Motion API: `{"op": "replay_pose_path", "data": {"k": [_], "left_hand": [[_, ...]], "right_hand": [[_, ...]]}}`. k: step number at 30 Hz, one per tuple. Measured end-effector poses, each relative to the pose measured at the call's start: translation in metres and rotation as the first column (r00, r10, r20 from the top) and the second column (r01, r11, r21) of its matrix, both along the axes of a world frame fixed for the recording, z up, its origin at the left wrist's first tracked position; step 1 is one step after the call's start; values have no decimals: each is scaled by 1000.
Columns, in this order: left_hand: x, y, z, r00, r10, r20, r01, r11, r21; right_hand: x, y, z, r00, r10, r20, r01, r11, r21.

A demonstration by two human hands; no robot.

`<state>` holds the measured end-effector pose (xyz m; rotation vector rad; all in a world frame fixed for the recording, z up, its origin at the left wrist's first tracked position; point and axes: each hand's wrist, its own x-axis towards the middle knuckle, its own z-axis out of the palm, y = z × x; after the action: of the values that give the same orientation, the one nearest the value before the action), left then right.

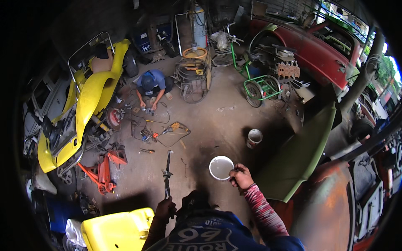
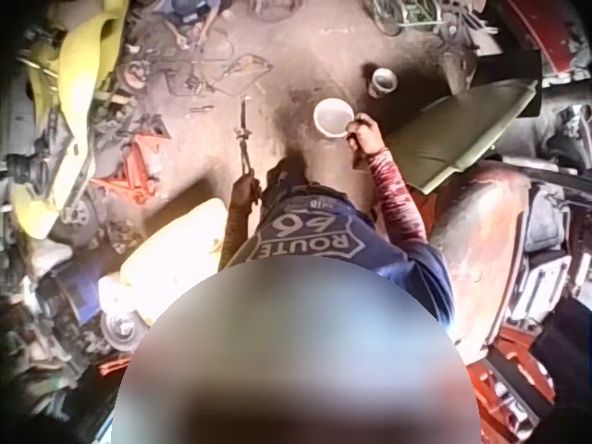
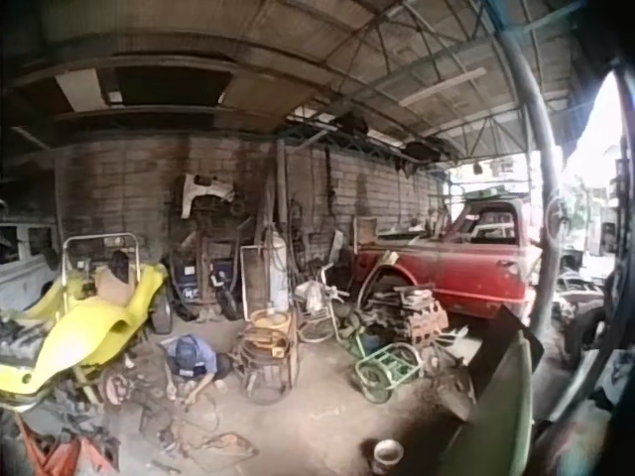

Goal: The person walks through a cluttered auto repair shop, picks up a cup, and then sits on the floor to weld a metal part. They use a welding torch to join metal pieces, creating visible sparks.

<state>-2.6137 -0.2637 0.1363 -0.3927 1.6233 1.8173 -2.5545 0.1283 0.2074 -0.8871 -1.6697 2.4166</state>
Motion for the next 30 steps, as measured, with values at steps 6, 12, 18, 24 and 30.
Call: {"op": "replay_pose_path", "data": {"k": [6,12,18,24,30], "left_hand": [[-138,64,-24,996,-59,-67,53,994,-91],[-272,122,-14,990,-115,-82,100,980,-172],[-402,174,16,977,-198,-78,172,950,-260],[-480,229,29,981,-138,-133,98,958,-270],[-519,294,4,998,53,-27,-58,951,-304]], "right_hand": [[-117,71,-19,1000,13,29,-14,999,34],[-229,115,-18,995,-33,94,37,998,-44],[-332,158,-14,991,-83,106,91,993,-77],[-434,217,-11,992,14,122,-9,999,-40],[-550,292,-34,967,211,145,-217,976,27]]}}
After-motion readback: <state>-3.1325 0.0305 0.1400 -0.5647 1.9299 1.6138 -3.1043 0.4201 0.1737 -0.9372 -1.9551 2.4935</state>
